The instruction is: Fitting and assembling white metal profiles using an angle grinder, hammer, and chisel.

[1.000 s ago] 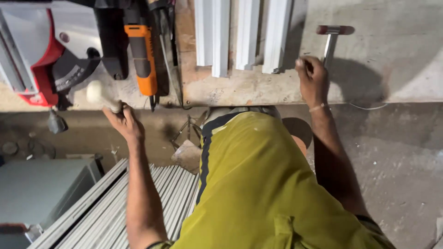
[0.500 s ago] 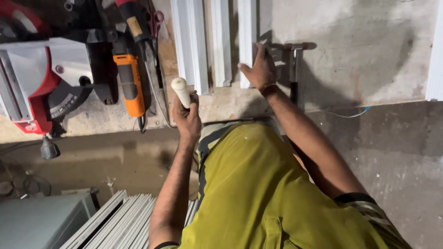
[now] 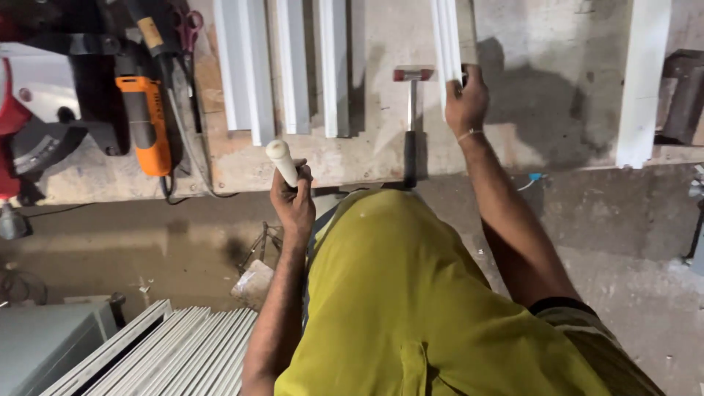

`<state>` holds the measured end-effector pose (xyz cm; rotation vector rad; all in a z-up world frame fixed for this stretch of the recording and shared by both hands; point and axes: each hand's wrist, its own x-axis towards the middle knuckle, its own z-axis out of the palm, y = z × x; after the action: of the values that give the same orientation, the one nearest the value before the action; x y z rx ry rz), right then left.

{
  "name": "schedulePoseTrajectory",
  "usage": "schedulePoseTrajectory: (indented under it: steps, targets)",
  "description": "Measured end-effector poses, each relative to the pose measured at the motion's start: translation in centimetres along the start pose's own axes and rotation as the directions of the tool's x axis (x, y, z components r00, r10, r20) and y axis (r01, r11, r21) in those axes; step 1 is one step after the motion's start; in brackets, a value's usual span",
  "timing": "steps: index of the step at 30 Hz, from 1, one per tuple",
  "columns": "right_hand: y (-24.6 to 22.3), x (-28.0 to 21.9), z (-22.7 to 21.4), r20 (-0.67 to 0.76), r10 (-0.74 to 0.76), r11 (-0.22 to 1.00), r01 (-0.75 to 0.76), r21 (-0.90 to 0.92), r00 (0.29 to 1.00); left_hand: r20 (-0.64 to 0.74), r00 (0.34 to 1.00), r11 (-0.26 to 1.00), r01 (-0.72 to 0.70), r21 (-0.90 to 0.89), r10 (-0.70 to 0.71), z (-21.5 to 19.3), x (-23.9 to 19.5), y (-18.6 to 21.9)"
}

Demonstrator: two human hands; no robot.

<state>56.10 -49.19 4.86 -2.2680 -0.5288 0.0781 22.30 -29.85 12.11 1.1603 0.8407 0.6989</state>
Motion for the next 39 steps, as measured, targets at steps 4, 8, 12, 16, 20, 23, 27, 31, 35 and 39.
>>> schedulePoseTrajectory:
  steps: [4, 8, 12, 16, 20, 23, 27, 31, 35, 39]
  targets:
    - [4.4, -1.6, -1.1, 0.002, -0.158, 0.961, 0.154, -0.232, 0.987, 0.035, 0.999, 0.999, -0.007, 0.044, 0.005, 2.4, -0.7, 0.5]
    - [4.8, -1.8, 0.4, -0.004, -0.206, 0.940, 0.197, -0.279, 0.979, 0.124, 0.992, 0.995, -0.048, 0.091, 0.037, 5.3, 0.0, 0.2]
    - [5.0, -0.1, 1.6, 0.041, -0.226, 0.969, 0.229, -0.088, 0.973, 0.217, 0.960, 0.964, 0.125, 0.235, -0.178, 8.8, 1.2, -0.9]
    - [2.6, -1.9, -1.9, 0.005, -0.286, 0.958, 0.286, 0.012, 0.958, 0.260, 0.957, 0.981, 0.087, 0.173, -0.130, 12.4, 2.1, -1.9]
    - [-2.1, -7.4, -2.9, 0.385, -0.120, 0.991, 0.136, -0.015, 0.915, 0.353, 0.931, 0.996, -0.087, -0.030, 0.092, 14.4, 2.9, -1.2]
    - [-1.7, -9.6, -1.7, 0.505, -0.259, 0.923, 0.365, -0.121, 0.823, 0.377, 0.901, 0.966, -0.252, 0.050, 0.215, 15.8, 3.6, -0.4]
    - [1.8, -10.4, -5.3, 0.595, -0.234, 0.952, 0.307, -0.023, 0.769, 0.344, 0.903, 0.965, -0.257, -0.044, 0.256, 16.0, 4.0, 0.8]
    - [4.8, -12.6, -14.6, 0.679, -0.221, 0.966, 0.253, 0.054, 0.700, 0.289, 0.904, 0.923, -0.363, 0.128, 0.315, 17.1, 4.5, -1.9]
    - [8.8, -17.9, -20.8, 0.693, -0.003, 0.974, 0.159, -0.161, 0.721, 0.372, 0.914, 0.676, -0.376, 0.634, 0.160, 23.2, 6.5, -10.1]
    - [10.1, -20.8, -23.2, 0.398, -0.059, 0.982, 0.124, -0.140, 0.916, 0.377, 0.912, 0.502, -0.254, 0.827, -0.160, 25.6, 9.5, -22.1]
